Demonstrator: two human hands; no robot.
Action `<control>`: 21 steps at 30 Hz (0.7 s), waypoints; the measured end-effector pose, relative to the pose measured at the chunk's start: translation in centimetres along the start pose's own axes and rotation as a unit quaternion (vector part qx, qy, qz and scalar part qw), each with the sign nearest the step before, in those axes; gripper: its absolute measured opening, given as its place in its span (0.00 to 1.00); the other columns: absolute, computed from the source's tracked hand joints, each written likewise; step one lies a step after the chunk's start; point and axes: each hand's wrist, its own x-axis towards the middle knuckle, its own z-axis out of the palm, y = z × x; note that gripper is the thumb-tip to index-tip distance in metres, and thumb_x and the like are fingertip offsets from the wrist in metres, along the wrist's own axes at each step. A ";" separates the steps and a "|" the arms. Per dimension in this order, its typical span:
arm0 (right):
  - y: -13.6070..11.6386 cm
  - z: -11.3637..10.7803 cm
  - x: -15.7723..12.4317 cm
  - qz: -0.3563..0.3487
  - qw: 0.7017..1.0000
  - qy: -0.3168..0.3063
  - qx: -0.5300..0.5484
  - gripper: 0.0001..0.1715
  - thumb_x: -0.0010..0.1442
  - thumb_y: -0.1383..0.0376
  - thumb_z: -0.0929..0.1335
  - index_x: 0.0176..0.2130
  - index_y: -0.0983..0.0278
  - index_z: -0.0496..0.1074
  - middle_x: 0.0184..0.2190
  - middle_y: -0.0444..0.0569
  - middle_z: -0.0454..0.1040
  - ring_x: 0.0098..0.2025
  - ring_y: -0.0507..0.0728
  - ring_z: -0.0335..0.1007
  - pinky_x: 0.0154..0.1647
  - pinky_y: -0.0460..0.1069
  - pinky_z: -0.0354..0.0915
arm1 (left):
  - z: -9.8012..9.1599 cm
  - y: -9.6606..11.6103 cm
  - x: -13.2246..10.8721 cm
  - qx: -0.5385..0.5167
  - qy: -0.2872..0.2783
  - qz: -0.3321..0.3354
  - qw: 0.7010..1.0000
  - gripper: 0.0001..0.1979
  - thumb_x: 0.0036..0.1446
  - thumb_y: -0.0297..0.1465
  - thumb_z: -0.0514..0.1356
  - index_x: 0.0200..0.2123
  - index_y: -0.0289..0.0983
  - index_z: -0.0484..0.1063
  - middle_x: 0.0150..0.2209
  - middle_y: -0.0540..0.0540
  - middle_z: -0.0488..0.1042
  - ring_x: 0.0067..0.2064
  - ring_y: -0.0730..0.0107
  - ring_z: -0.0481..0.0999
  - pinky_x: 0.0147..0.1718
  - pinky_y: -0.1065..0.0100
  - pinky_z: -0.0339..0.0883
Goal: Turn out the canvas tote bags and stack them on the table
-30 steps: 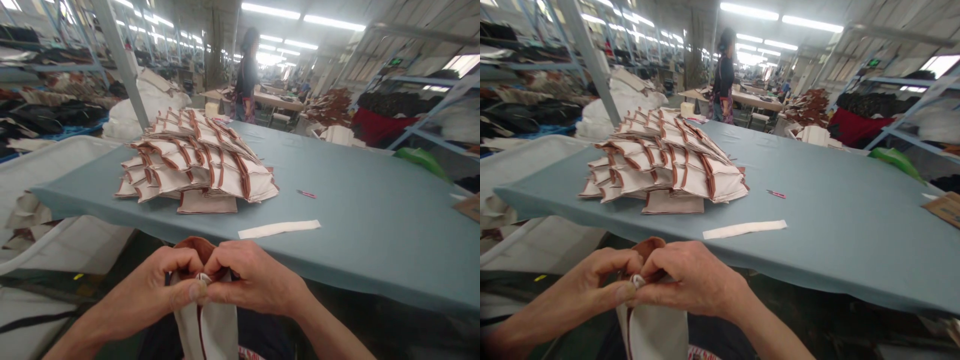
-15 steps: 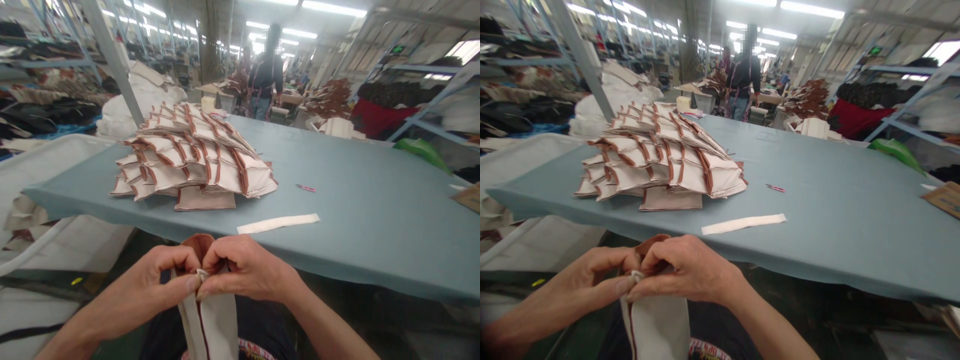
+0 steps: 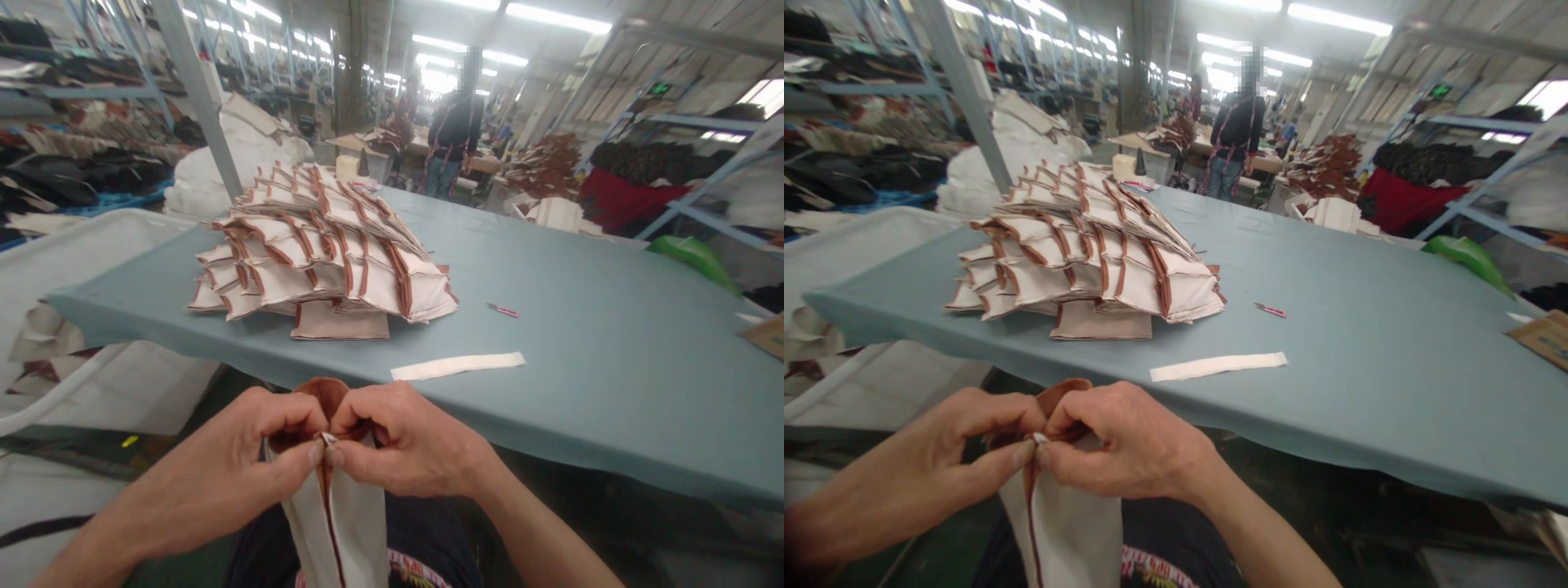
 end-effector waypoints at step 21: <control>0.4 1.8 1.8 -0.043 0.986 0.127 -0.104 0.08 0.66 0.67 0.76 0.42 0.60 0.73 0.48 0.51 0.81 0.52 0.59 0.77 0.56 0.52 0.69 | 0.6 -2.2 -1.3 -0.082 0.104 -0.048 0.990 0.21 0.70 0.47 0.60 0.31 0.40 0.81 0.28 0.52 0.78 0.29 0.68 0.75 0.27 0.75 0.68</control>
